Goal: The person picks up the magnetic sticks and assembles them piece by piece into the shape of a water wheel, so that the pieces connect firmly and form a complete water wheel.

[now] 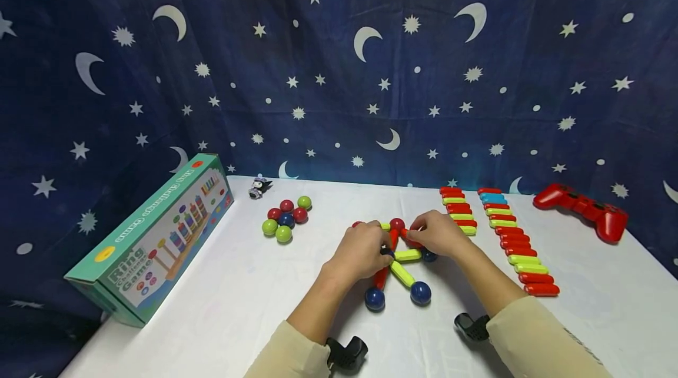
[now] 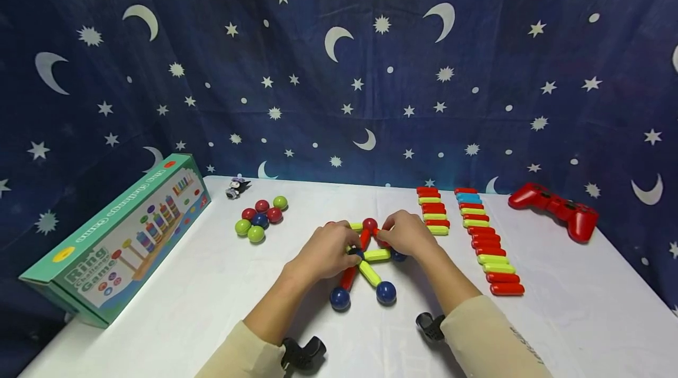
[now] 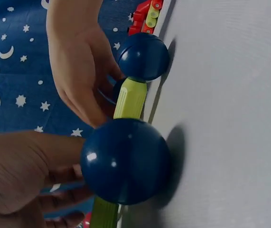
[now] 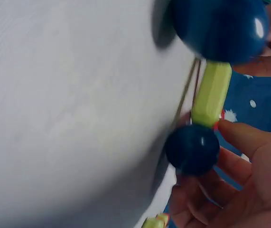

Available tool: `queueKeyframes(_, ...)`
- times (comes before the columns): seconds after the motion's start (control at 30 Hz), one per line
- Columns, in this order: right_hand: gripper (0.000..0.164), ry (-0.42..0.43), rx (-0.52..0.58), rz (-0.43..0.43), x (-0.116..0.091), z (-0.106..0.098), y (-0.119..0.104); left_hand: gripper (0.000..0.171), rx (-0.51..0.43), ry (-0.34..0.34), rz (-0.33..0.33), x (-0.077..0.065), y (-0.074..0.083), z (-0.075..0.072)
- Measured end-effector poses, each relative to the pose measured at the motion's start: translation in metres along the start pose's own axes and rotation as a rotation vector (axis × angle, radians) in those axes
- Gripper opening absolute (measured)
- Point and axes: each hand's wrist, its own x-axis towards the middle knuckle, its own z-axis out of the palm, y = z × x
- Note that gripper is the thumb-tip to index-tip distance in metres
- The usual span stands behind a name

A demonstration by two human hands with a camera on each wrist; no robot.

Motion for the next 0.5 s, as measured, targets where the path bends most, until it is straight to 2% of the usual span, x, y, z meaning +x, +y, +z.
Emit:
queueKeyframes(0.13, 0.032, 0.071, -0.056, -0.014, -0.009, -0.016, 0.015, 0.02, -0.008, -0.042, 0.039, 0.0, -0.002, -0.004)
queueKeyframes(0.27, 0.039, 0.123, -0.173, 0.028, -0.016, -0.034, 0.035, 0.018, -0.009, -0.049, 0.029, 0.0, -0.001, -0.006)
queueKeyframes(0.37, 0.044, 0.116, -0.254, 0.056, -0.018, -0.041, 0.048, 0.017, -0.004, -0.037, 0.003, 0.0, 0.001, -0.007)
queueKeyframes(0.5, 0.045, 0.092, -0.32, 0.056, -0.02, -0.038, 0.057, 0.011, -0.017, -0.007, -0.037, -0.001, 0.005, -0.003)
